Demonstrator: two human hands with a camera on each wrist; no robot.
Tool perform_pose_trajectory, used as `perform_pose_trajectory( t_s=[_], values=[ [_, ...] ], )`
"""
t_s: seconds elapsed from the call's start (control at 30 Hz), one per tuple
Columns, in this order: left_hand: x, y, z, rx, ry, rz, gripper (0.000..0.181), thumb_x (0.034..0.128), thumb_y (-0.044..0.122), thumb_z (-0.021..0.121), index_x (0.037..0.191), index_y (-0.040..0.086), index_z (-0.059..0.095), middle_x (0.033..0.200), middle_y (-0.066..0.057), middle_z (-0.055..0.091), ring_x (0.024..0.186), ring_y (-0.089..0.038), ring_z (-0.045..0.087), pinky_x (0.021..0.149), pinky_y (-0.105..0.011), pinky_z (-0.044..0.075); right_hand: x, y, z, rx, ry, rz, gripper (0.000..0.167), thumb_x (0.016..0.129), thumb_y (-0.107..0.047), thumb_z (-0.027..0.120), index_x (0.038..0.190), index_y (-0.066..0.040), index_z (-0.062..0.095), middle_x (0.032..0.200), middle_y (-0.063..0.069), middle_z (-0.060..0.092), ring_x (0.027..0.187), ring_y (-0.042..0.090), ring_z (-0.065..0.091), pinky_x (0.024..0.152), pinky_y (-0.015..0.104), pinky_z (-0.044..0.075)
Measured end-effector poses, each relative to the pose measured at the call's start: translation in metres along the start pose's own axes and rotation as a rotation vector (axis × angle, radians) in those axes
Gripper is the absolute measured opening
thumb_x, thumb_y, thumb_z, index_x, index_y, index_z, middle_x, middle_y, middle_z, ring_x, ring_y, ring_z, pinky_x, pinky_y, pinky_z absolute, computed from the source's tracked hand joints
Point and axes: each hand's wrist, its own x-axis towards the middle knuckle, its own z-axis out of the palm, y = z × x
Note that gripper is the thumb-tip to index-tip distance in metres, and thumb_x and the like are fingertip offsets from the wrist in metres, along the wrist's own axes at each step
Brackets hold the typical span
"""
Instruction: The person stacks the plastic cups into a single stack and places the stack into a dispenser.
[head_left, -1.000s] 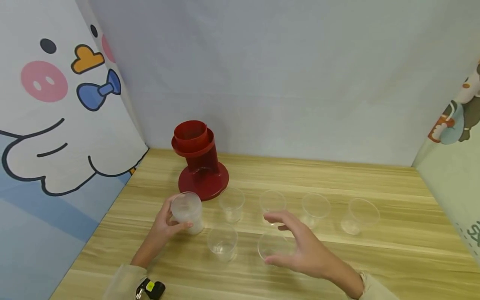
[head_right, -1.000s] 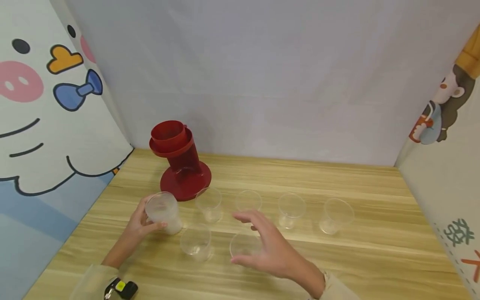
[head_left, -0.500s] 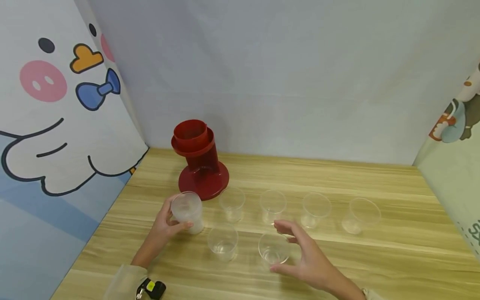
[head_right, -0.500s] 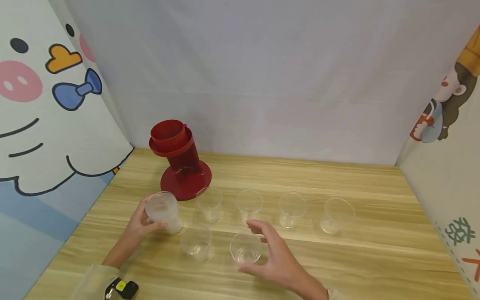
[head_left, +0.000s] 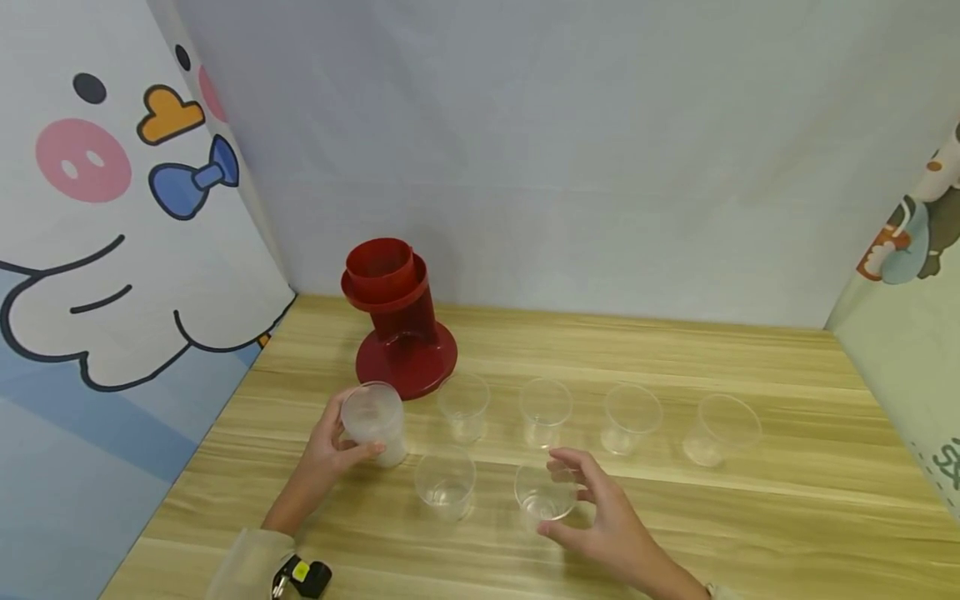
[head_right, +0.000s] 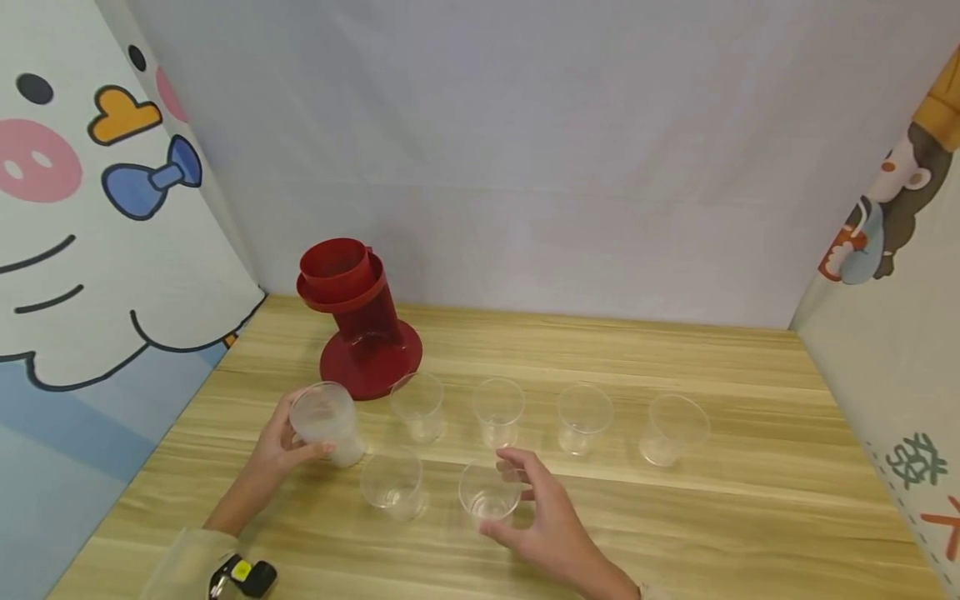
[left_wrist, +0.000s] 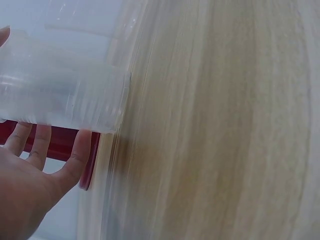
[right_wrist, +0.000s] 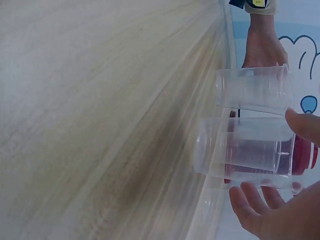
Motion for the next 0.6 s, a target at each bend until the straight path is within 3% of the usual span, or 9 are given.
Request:
perform_pose_trajectory(
  t_s=[0.17,0.6],
  values=[
    [0.0,0.0,0.0,-0.003,0.002,0.001,0.074,0.0791,0.002,0.073,0.14,0.012,0.032,0.134,-0.008,0.039,0.113,-0.021,0.044,0.087,-0.039,0.045,0.001,0.005,0.006,0.034,0.011,0.03,0.077,0.071,-0.02,0.083,0.134,-0.009,0.041,0.124,0.011,0.055,0.112,0.031,0.053,0.082,0.048,0.048],
    [0.0,-0.001,0.0,0.001,-0.002,0.001,0.073,0.0796,0.003,0.073,0.14,0.012,0.032,0.134,-0.007,0.038,0.113,-0.023,0.043,0.089,-0.044,0.043,0.003,0.004,0.012,0.084,0.039,0.098,0.076,0.068,-0.014,0.085,0.131,-0.014,0.043,0.121,0.012,0.057,0.113,0.028,0.054,0.085,0.049,0.048]
  ],
)
